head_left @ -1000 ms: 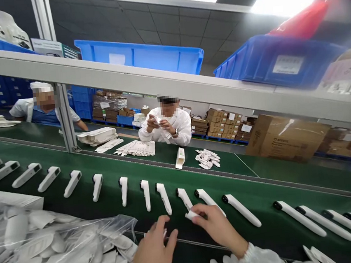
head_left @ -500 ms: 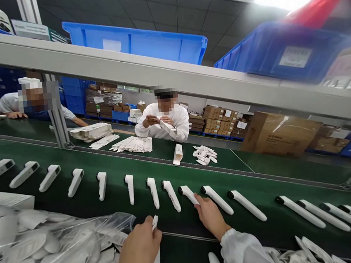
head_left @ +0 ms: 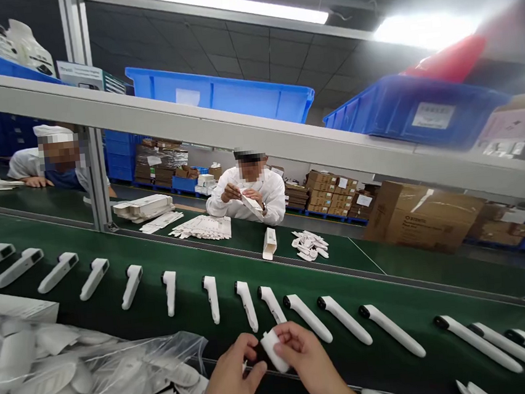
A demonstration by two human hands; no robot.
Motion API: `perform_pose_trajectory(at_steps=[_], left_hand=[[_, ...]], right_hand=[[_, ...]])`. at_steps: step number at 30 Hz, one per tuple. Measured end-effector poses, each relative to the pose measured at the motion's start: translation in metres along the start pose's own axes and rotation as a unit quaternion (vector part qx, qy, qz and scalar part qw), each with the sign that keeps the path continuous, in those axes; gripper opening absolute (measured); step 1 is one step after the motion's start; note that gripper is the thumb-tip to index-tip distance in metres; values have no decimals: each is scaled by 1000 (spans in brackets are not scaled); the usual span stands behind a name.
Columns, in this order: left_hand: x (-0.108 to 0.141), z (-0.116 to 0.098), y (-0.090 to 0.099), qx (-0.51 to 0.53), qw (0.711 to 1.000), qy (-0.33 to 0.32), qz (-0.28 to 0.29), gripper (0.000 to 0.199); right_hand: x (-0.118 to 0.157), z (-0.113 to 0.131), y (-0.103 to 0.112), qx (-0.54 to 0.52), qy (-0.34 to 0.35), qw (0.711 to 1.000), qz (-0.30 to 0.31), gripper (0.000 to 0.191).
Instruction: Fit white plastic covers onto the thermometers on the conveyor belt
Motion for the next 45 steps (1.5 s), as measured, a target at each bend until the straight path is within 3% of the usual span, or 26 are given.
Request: perform_pose_trajectory(at_steps=[2,4,7,10,17,21,24,27,29,32,34,36,38,40,42,45], left_hand=[[7,3,12,-172,985,12,34,45],[14,10,16,-271,957,51,89,59],[21,13,14,-312,935,70,156,58],[22,6,11,-324,927,66,179,56],[23,0,9,-291,939,58,175,58],[19,-1,14,-216,968,41,123,28],[12,-8,22,-129,989,24,69,18],[5,-12,21,-12,999,1,44,22],[1,-11,16,57,998,-10,39,24],[-5,-7,7,127,991,-24,31,26],[-7,-5,0,148,988,-30,31,27],[-9,-1,-3,147,989,-30,17,27],[-10,4,-1,134,991,-21,-15,26],[-10,12,4,142,989,8,-46,28],[-10,21,6,169,983,41,-61,39],[-12,34,8,204,973,67,-87,55]], right_hand=[[-15,3,23,120,30,990,-70,21],[-28,3,40,243,44,962,-118,20],[-43,-10,45,394,28,910,-126,30],[-47,-25,42,478,23,869,-128,38],[-46,-38,54,520,17,843,-138,57],[-49,-35,62,550,-3,822,-146,44],[-50,-31,67,566,-37,811,-144,41],[-36,-10,65,540,-26,824,-168,48],[-18,12,51,468,22,868,-167,56],[8,32,8,315,60,946,-41,47],[20,33,-16,235,37,970,44,27],[21,27,-24,178,7,981,77,16],[11,19,-11,157,0,986,51,15],[-4,10,18,192,13,981,-22,19],[-19,3,45,266,28,959,-92,25],[-36,-12,62,394,21,910,-124,42]])
Point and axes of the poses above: each hand's wrist, its own x-axis away from the middle knuckle, its own y-axis out of the back of the hand, z = x × y, the point moved 8 cm from there along -x, towards the middle knuckle, and after that the axes turned 8 degrees about -y, right-handed, at the moved point
